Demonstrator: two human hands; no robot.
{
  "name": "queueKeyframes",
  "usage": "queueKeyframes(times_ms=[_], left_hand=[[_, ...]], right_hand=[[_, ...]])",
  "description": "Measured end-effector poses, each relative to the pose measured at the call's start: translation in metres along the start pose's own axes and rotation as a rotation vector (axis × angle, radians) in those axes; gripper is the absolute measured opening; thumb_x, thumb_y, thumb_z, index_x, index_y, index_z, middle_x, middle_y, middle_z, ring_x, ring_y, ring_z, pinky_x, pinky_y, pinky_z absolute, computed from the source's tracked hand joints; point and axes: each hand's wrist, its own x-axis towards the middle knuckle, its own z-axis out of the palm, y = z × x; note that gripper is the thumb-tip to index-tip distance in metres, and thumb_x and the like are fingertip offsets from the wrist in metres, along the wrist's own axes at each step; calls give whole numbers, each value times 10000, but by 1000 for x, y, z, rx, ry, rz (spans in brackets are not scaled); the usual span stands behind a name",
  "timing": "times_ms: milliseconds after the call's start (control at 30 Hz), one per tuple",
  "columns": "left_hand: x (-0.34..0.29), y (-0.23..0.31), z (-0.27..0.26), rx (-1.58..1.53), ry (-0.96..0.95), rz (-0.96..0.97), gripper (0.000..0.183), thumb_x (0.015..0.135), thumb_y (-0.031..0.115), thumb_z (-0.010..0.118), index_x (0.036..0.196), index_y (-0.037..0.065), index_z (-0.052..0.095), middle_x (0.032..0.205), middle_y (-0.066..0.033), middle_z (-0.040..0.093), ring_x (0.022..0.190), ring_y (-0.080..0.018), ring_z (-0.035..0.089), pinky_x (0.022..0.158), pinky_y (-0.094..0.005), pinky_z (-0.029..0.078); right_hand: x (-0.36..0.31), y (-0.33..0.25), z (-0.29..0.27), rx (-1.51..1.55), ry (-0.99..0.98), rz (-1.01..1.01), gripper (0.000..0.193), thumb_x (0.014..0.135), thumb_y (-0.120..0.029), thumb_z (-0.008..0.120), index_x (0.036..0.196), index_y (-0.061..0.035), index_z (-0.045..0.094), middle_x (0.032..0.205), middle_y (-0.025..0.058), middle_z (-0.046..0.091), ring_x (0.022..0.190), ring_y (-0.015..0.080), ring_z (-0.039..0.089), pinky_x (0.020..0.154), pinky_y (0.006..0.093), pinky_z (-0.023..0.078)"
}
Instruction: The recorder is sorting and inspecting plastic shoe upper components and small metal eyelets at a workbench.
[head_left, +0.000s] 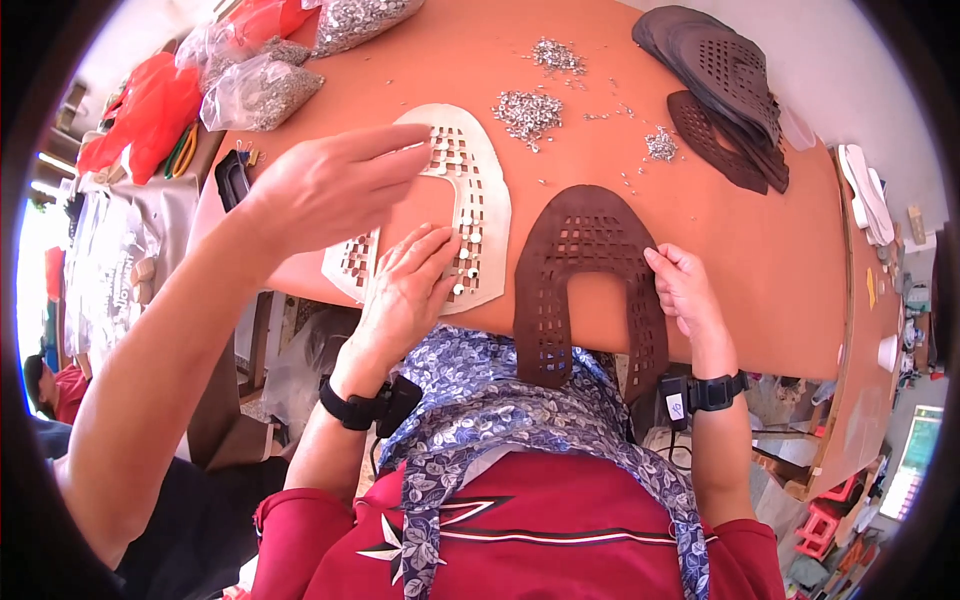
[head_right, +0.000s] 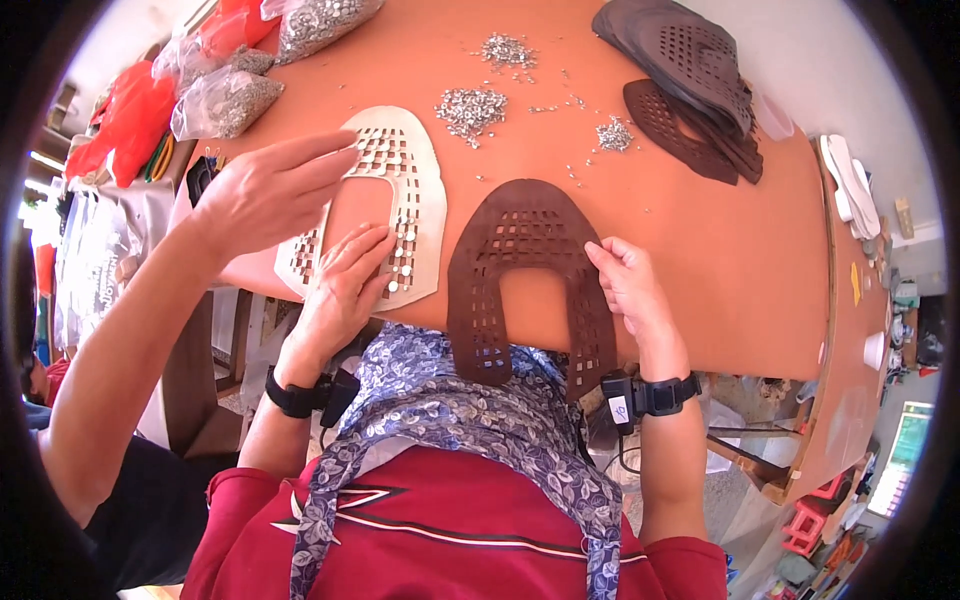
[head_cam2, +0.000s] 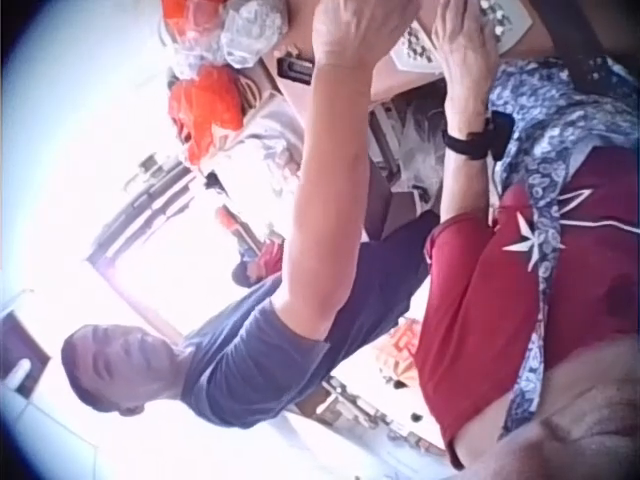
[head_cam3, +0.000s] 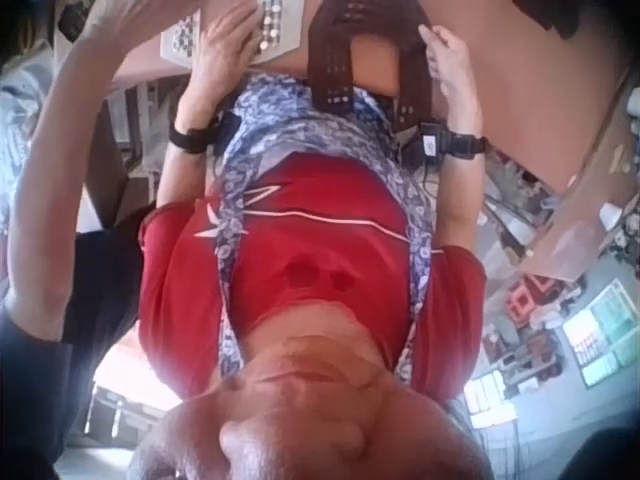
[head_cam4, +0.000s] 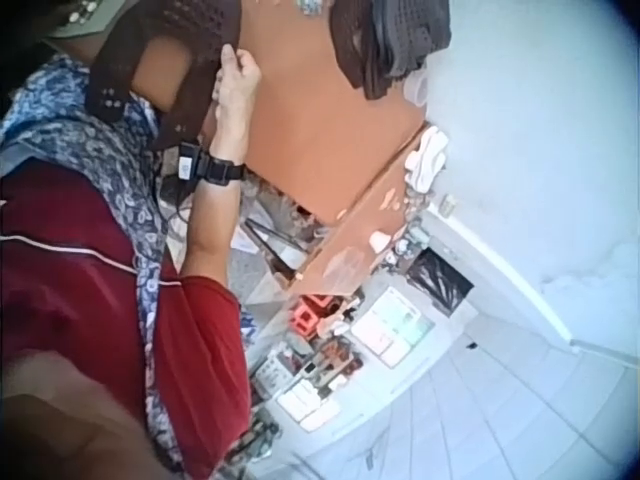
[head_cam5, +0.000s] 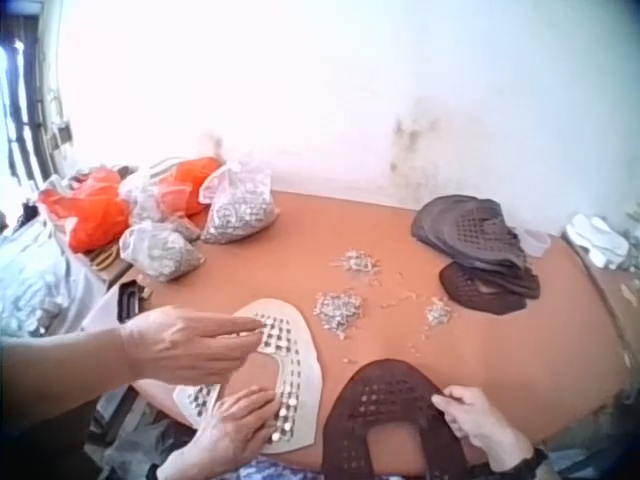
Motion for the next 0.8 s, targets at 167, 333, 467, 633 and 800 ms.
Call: queueKeyframes(times_ms=[167, 333, 467, 633, 800], left_hand=[[14, -4, 7, -430, 28, -115, 273, 874, 196, 574, 1104, 56, 619, 1223, -99, 561, 1197, -286, 491, 1024, -386, 368], [89, 45, 2, 644, -318, 1319, 295, 879, 297, 529, 1130, 150, 580, 1172, -39, 556, 1285, -238, 379, 1094, -315, 277], [91, 56, 6, 769, -370, 1429, 294, 872, 297, 531, 1137, 178, 575, 1126, 1, 561, 1289, -257, 371, 1100, -325, 265], [100, 63, 7, 937, -370, 1462, 330, 861, 269, 549, 1177, 181, 571, 1038, 83, 585, 1218, -234, 466, 908, -267, 478], [94, 55, 14, 624, -451, 1040, 364, 869, 197, 575, 1218, 105, 534, 1112, 11, 558, 1138, -212, 523, 921, -277, 467]], right_hand=[[4, -1, 6, -17, -18, -14, 205, 933, -249, 607, 779, -154, 510, 545, -122, 325, 408, -17, 254, 355, 174, 171], [4, 5, 0, -34, 7, -20, 200, 944, -261, 595, 798, -160, 503, 539, -128, 313, 381, -20, 231, 340, 167, 165], [3, 1, 4, -57, -5, -30, 209, 942, -264, 592, 786, -148, 516, 548, -123, 318, 407, -14, 233, 355, 177, 161], [5, 3, 1, -76, 11, -25, 208, 940, -274, 585, 790, -141, 533, 551, -119, 322, 420, -7, 234, 362, 187, 158], [8, 5, 2, -49, -42, -33, 209, 942, -260, 585, 775, -139, 547, 552, -119, 334, 418, -5, 237, 358, 193, 158]])
